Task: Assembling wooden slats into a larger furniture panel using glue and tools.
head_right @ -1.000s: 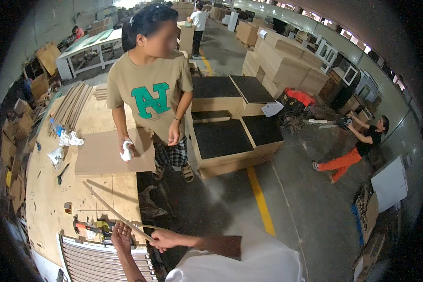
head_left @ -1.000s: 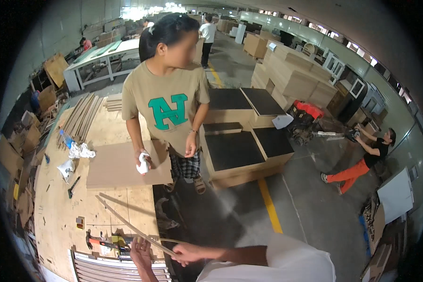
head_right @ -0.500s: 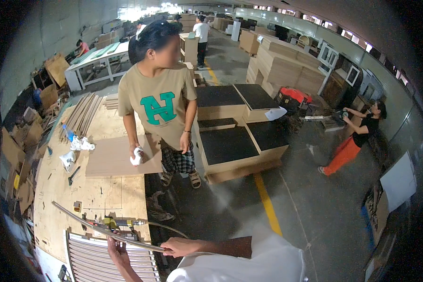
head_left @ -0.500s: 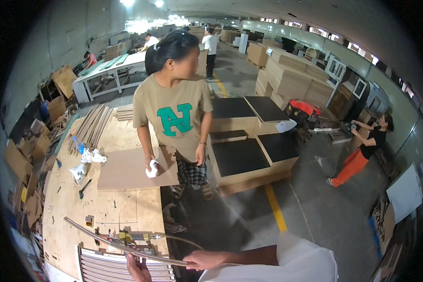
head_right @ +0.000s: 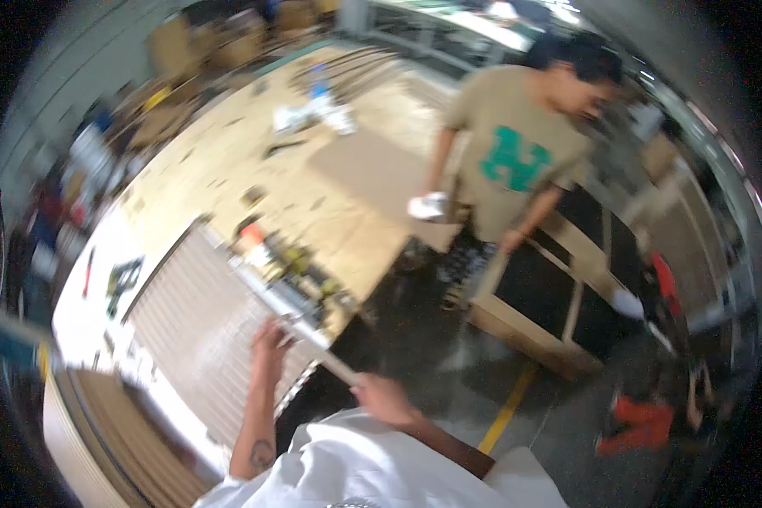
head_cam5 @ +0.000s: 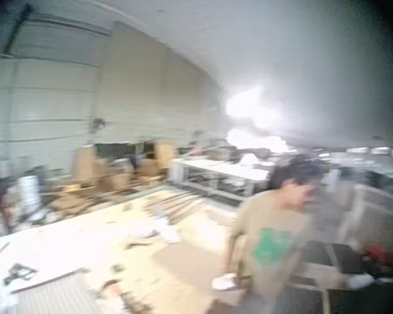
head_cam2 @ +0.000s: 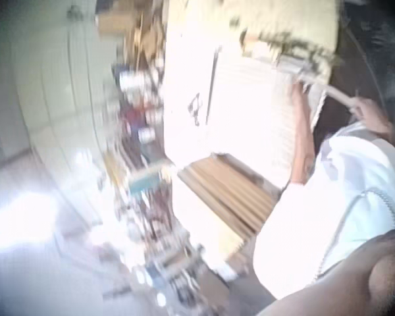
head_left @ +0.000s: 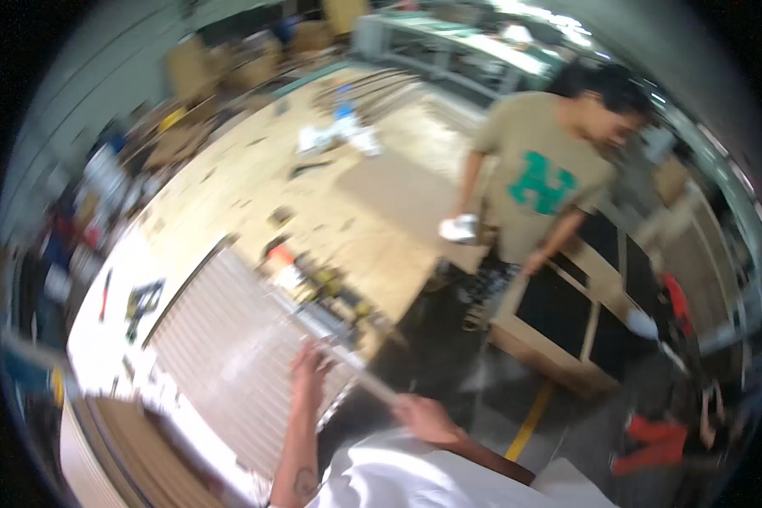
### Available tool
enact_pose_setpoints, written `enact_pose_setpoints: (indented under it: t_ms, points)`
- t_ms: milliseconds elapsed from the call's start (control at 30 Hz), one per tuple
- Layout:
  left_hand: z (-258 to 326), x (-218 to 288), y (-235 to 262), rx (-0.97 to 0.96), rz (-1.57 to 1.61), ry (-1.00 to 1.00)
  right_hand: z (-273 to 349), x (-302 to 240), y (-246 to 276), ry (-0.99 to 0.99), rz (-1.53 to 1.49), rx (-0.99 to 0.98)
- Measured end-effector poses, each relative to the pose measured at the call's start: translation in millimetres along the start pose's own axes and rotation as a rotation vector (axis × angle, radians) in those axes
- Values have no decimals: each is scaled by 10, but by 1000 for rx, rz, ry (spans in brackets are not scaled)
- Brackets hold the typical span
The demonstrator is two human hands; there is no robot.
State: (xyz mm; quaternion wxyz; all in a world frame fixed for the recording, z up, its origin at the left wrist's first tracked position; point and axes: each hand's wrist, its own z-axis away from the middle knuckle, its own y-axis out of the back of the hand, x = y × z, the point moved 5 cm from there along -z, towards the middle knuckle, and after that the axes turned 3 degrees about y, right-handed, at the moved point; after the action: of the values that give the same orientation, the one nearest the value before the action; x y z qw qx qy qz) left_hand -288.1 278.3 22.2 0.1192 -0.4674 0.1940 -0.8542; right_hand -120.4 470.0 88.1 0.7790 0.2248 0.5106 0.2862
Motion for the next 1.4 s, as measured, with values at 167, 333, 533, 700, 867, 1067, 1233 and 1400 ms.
enact_pose_setpoints:
  t_ms: [167, 333, 533, 700, 867, 1067, 1233, 1400]
  points:
    - [-19, -210, 52, 97, 237, 171, -67, 86, -121, 248, 106, 143]
    - [-202, -97, 157, 70, 277, 159, -335, 20, -202, 310, 157, 108]
    - [-591, -124, 314, 61, 199, 182, -617, -97, -218, 335, 235, 125]
    - [-743, -114, 386, 25, 163, 176, -787, -27, -276, 365, 295, 87]
    - [-700, -125, 626, 81, -473, 25, -891, 96, -416, 292, 326, 47]
    - [-387, 365, 688, 309, -947, -264, -927, 452, -599, 222, 415, -28]
    - [-353, 552, 858, 393, -1038, -471, -951, 382, -579, 282, 253, 47]
    - [-434, 520, 901, 359, -937, -386, -879, 316, -453, 183, 12, -108]
